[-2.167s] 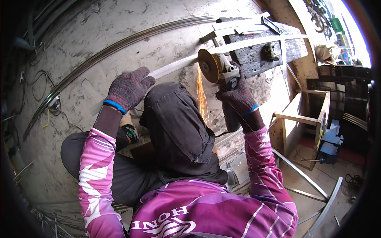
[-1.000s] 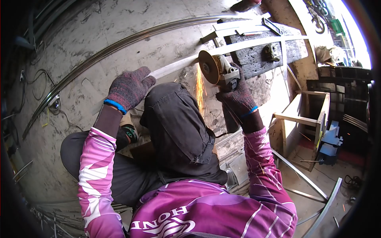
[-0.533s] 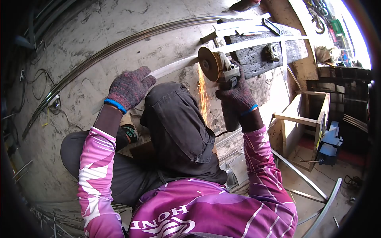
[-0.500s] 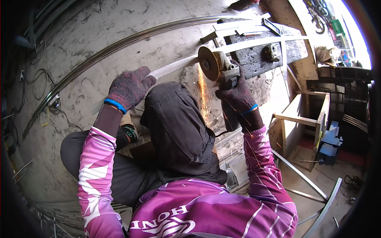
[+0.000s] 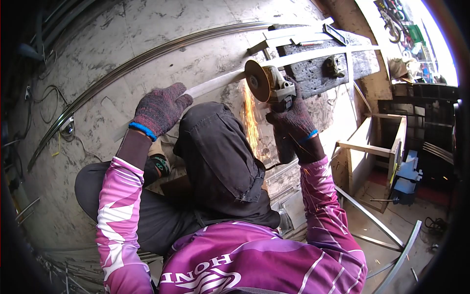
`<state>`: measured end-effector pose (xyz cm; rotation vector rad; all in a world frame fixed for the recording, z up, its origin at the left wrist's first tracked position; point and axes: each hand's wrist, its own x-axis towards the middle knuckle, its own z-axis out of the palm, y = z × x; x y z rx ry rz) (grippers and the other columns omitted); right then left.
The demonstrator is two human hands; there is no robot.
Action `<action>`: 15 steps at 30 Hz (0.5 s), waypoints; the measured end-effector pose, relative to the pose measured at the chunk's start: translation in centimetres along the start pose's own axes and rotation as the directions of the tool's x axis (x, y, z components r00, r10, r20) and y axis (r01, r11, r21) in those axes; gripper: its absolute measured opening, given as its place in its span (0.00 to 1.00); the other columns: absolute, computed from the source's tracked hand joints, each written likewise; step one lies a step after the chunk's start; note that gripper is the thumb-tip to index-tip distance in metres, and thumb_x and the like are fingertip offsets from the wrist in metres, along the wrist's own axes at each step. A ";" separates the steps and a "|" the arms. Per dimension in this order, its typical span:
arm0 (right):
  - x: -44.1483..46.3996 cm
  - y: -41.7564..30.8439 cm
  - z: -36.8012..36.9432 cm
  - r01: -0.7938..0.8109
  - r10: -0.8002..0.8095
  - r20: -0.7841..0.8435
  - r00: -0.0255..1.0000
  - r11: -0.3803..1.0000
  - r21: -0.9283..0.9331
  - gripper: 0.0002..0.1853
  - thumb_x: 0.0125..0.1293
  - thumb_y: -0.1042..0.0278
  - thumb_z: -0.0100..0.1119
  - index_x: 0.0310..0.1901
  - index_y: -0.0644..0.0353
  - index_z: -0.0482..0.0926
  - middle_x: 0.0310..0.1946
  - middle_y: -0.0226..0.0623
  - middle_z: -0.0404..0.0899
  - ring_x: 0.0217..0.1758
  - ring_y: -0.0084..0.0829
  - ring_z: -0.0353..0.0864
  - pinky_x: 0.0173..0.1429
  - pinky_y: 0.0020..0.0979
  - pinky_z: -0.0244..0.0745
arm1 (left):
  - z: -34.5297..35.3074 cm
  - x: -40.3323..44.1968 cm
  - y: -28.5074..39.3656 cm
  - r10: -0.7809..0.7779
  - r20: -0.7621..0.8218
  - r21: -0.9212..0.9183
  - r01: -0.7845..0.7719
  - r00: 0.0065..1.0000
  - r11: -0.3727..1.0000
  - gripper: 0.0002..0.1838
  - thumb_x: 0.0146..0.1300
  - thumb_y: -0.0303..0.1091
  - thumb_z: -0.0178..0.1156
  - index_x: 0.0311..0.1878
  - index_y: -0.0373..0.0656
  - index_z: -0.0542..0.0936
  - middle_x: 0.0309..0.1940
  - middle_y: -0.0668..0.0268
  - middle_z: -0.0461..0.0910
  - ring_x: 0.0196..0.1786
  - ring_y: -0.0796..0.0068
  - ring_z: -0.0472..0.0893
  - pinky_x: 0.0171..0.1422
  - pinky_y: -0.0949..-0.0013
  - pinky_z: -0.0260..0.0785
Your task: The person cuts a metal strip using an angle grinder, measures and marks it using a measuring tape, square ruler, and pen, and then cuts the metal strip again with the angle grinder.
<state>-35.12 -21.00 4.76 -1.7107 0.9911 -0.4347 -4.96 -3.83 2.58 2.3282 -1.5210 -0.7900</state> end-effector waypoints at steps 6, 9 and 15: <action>-0.1 0.2 -0.2 -0.063 0.062 0.014 0.998 0.997 0.038 0.55 0.39 0.81 0.75 0.73 0.56 0.56 0.56 0.40 0.74 0.55 0.34 0.77 0.58 0.33 0.78 | 0.3 -0.1 -0.1 0.032 -0.051 -0.007 -0.033 0.998 0.999 0.24 0.70 0.56 0.56 0.58 0.49 0.80 0.44 0.48 0.85 0.48 0.44 0.84 0.54 0.46 0.76; -0.3 -0.1 0.0 -0.060 0.060 0.003 0.998 0.997 0.039 0.55 0.39 0.81 0.74 0.73 0.55 0.57 0.56 0.40 0.74 0.54 0.33 0.77 0.57 0.33 0.78 | -0.1 -0.1 0.2 0.017 -0.013 0.004 -0.017 1.000 1.000 0.23 0.70 0.56 0.55 0.57 0.50 0.80 0.43 0.48 0.85 0.48 0.44 0.84 0.54 0.45 0.76; -0.4 -0.1 0.2 -0.115 0.113 0.025 0.993 0.988 0.107 0.54 0.38 0.82 0.72 0.72 0.55 0.57 0.55 0.39 0.74 0.54 0.32 0.77 0.56 0.32 0.77 | -0.3 -0.1 0.3 -0.010 0.007 -0.005 0.010 1.000 1.000 0.25 0.69 0.54 0.58 0.58 0.45 0.81 0.46 0.49 0.85 0.50 0.45 0.83 0.54 0.49 0.76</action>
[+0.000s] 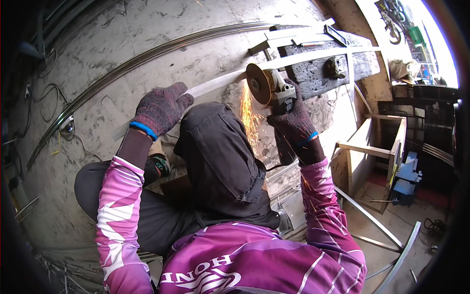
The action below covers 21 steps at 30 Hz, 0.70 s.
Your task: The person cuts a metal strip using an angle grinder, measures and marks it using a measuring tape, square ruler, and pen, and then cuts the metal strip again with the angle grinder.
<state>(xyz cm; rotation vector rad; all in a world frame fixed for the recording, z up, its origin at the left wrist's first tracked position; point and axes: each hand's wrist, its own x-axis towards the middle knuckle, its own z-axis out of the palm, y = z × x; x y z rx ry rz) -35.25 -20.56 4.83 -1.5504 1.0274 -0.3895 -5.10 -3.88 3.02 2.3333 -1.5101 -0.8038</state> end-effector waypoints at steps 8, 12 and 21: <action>0.2 1.2 -0.7 0.185 -0.182 0.031 0.983 0.972 -0.147 0.54 0.38 0.82 0.73 0.71 0.55 0.57 0.55 0.39 0.73 0.54 0.33 0.76 0.57 0.33 0.77 | 0.6 0.1 -0.5 0.028 -0.040 0.005 -0.028 0.999 1.000 0.24 0.70 0.56 0.56 0.59 0.50 0.81 0.44 0.48 0.85 0.48 0.44 0.84 0.54 0.46 0.76; -0.2 0.2 -0.1 0.014 -0.014 0.006 1.000 0.999 -0.032 0.55 0.39 0.81 0.74 0.72 0.57 0.56 0.55 0.39 0.74 0.55 0.33 0.76 0.59 0.34 0.76 | 0.5 0.1 -0.5 0.024 -0.032 0.014 -0.023 0.999 1.000 0.25 0.70 0.57 0.56 0.59 0.50 0.80 0.44 0.48 0.85 0.48 0.44 0.84 0.54 0.46 0.76; 0.6 0.7 -0.4 0.092 -0.092 0.000 0.996 0.990 -0.110 0.55 0.40 0.80 0.74 0.73 0.56 0.55 0.55 0.40 0.74 0.56 0.33 0.76 0.59 0.34 0.77 | 0.3 0.1 -0.2 0.016 -0.036 -0.006 -0.016 0.999 1.000 0.24 0.69 0.54 0.59 0.56 0.46 0.81 0.44 0.48 0.85 0.48 0.45 0.84 0.52 0.48 0.76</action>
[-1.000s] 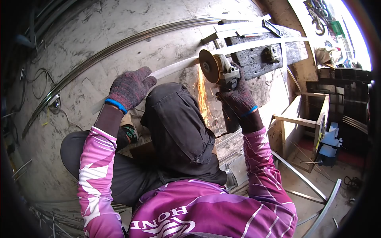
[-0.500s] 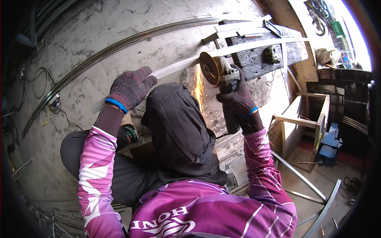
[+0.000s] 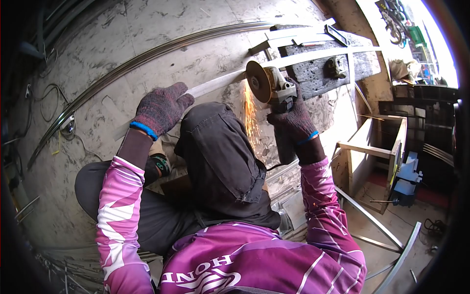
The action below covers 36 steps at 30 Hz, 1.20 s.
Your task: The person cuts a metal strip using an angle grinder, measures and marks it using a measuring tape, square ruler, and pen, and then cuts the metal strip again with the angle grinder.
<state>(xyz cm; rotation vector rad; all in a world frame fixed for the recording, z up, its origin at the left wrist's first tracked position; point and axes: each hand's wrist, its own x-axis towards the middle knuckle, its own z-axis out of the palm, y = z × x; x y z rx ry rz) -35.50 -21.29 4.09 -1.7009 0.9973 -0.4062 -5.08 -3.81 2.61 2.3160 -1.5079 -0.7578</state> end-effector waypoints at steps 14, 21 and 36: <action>0.0 -0.4 0.0 -0.088 0.084 0.032 0.996 0.985 0.150 0.57 0.39 0.80 0.76 0.74 0.56 0.54 0.58 0.41 0.73 0.57 0.33 0.76 0.61 0.34 0.76 | -0.3 0.0 0.1 -0.012 0.049 0.027 0.010 0.999 1.000 0.26 0.70 0.56 0.55 0.61 0.49 0.80 0.47 0.49 0.85 0.50 0.45 0.84 0.56 0.47 0.76; 0.2 0.0 0.0 -0.014 0.014 0.003 1.000 1.000 0.024 0.57 0.38 0.79 0.77 0.73 0.56 0.55 0.59 0.42 0.72 0.59 0.34 0.75 0.63 0.35 0.75 | -0.2 0.0 0.0 -0.009 0.033 0.019 0.009 0.999 1.000 0.25 0.70 0.57 0.56 0.60 0.49 0.80 0.47 0.48 0.85 0.50 0.44 0.84 0.56 0.47 0.76; -0.5 -0.2 0.3 -0.071 0.070 0.012 0.997 0.994 0.081 0.55 0.38 0.85 0.73 0.72 0.55 0.56 0.54 0.40 0.76 0.55 0.33 0.78 0.57 0.34 0.78 | 0.3 0.0 -0.4 0.035 -0.057 0.001 -0.035 0.998 0.999 0.22 0.68 0.53 0.59 0.56 0.47 0.82 0.43 0.49 0.85 0.47 0.44 0.84 0.51 0.47 0.76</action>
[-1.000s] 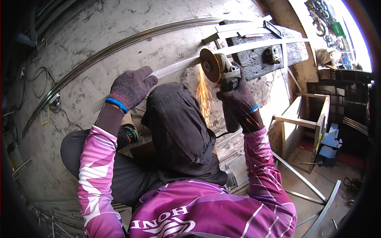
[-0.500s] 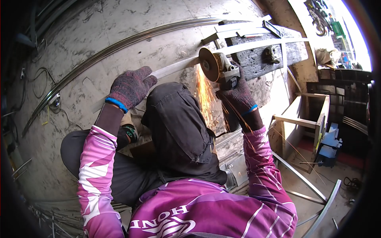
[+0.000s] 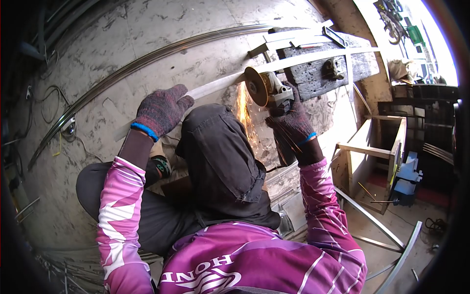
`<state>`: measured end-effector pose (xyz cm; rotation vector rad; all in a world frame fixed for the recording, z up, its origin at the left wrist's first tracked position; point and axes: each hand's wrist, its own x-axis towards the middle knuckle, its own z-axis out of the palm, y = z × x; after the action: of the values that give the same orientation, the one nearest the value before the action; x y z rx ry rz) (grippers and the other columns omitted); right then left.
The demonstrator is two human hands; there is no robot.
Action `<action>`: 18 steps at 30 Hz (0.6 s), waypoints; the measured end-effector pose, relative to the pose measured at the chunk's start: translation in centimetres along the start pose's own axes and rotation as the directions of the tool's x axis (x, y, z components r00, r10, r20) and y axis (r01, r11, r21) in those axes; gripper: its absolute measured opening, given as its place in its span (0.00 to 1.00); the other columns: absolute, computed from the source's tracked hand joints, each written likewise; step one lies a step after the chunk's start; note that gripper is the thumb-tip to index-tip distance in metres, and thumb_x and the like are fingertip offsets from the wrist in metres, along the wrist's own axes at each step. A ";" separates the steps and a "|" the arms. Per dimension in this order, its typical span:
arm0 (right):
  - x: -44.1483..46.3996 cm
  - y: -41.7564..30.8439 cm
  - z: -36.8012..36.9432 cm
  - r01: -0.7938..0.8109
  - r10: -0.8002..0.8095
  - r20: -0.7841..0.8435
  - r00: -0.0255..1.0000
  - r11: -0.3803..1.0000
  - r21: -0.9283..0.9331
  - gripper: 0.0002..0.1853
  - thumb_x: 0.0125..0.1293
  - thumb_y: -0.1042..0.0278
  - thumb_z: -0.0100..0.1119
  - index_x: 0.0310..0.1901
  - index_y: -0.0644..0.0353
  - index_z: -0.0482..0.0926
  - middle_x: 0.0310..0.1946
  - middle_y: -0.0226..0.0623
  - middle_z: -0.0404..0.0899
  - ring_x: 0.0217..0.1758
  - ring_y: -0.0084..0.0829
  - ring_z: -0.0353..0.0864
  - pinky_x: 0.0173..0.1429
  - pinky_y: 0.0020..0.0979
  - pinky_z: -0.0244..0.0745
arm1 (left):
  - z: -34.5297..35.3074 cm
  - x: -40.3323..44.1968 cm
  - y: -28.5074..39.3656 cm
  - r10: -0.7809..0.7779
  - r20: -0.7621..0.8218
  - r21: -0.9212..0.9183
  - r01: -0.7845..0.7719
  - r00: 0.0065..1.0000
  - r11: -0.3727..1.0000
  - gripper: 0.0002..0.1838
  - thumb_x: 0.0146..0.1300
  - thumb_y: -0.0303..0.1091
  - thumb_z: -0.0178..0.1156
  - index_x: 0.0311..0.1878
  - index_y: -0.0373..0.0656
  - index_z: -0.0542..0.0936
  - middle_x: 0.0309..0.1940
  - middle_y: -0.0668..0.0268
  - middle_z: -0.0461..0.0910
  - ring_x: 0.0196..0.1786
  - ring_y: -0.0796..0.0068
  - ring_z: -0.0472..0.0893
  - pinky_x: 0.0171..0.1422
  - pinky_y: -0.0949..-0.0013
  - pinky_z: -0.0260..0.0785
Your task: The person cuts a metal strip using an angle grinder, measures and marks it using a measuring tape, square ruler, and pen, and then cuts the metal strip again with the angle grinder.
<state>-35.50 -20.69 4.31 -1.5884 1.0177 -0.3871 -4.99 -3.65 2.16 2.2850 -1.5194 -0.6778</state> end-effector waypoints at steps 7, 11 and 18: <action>-0.1 0.5 -0.3 -0.029 0.028 0.029 0.999 0.999 0.034 0.56 0.38 0.83 0.76 0.72 0.55 0.56 0.56 0.41 0.75 0.57 0.34 0.77 0.60 0.34 0.77 | 0.1 0.0 -0.2 0.013 0.002 0.004 -0.013 1.000 1.000 0.22 0.69 0.53 0.59 0.56 0.47 0.81 0.43 0.49 0.85 0.46 0.44 0.84 0.50 0.47 0.76; 0.1 0.5 -0.3 0.022 -0.022 0.020 1.000 1.000 -0.019 0.56 0.38 0.83 0.75 0.72 0.55 0.56 0.56 0.41 0.74 0.57 0.35 0.77 0.60 0.34 0.77 | 0.2 -0.1 -0.1 0.018 -0.012 0.002 -0.018 1.000 1.000 0.23 0.69 0.53 0.59 0.56 0.47 0.81 0.43 0.48 0.85 0.47 0.44 0.84 0.50 0.47 0.76; 0.4 -0.5 0.1 0.014 -0.014 -0.004 1.000 1.000 -0.009 0.56 0.37 0.83 0.74 0.73 0.55 0.55 0.55 0.41 0.73 0.56 0.34 0.76 0.58 0.34 0.78 | 0.1 0.0 -0.1 0.012 -0.002 0.004 -0.012 1.000 1.000 0.22 0.69 0.53 0.59 0.55 0.47 0.81 0.43 0.48 0.85 0.47 0.44 0.84 0.50 0.47 0.76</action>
<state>-35.05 -20.94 4.64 -1.6040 1.0131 -0.3967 -4.95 -3.56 2.04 2.2769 -1.5336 -0.6692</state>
